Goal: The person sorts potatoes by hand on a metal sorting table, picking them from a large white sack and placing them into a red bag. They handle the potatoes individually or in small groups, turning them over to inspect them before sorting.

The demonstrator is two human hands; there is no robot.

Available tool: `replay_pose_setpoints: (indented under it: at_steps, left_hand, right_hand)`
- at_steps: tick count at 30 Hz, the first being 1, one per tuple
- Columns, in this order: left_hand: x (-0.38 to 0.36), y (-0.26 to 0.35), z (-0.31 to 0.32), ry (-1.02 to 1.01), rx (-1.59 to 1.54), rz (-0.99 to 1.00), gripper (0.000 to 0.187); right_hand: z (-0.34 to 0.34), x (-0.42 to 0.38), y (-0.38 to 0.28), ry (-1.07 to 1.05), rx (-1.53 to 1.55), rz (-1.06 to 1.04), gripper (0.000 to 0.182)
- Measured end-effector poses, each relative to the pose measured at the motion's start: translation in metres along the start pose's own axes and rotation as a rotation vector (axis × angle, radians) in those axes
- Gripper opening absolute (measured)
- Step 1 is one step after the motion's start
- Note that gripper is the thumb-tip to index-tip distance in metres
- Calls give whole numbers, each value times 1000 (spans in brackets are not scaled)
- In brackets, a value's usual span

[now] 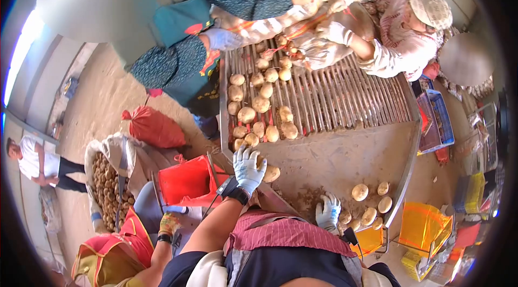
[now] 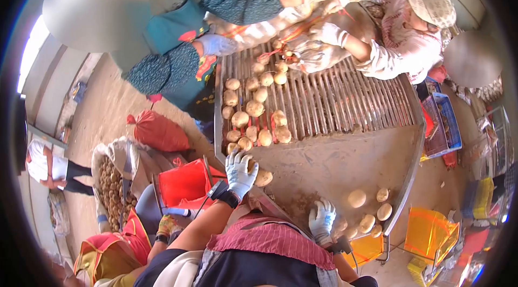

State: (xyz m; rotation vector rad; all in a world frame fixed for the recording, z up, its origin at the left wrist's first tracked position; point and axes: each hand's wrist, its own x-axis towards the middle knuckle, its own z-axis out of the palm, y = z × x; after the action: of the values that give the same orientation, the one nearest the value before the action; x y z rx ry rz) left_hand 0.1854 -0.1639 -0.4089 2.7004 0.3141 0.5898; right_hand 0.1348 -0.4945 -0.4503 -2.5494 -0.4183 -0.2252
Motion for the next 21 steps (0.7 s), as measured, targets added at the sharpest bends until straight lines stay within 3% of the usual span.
replay_pose_setpoints:
  at_steps: [4,7,8,12,14,16,19,21]
  left_hand:
    - [2,-11,4,38,-205,-19,31]
    - [21,-17,0,209,-151,-134,45]
    - [31,-21,0,245,-141,-191,50]
    - [58,-42,13,238,-118,-393,60]
    - [60,-40,7,167,-52,-408,62]
    - [63,-35,1,94,13,-416,65]
    - [66,-33,-1,77,-7,-448,74]
    - [64,-37,4,59,-31,-445,83]
  right_hand:
    - [1,87,-20,3,-10,63,27]
    - [10,207,-76,111,207,-234,26]
    - [20,246,-99,54,272,-244,29]
    - [93,385,-193,36,376,-422,32]
    - [147,440,-228,-49,413,-385,36]
    - [156,460,-257,-283,187,-426,44]
    - [195,454,-266,-394,-34,-373,50]
    - [188,438,-244,-529,311,-510,56]
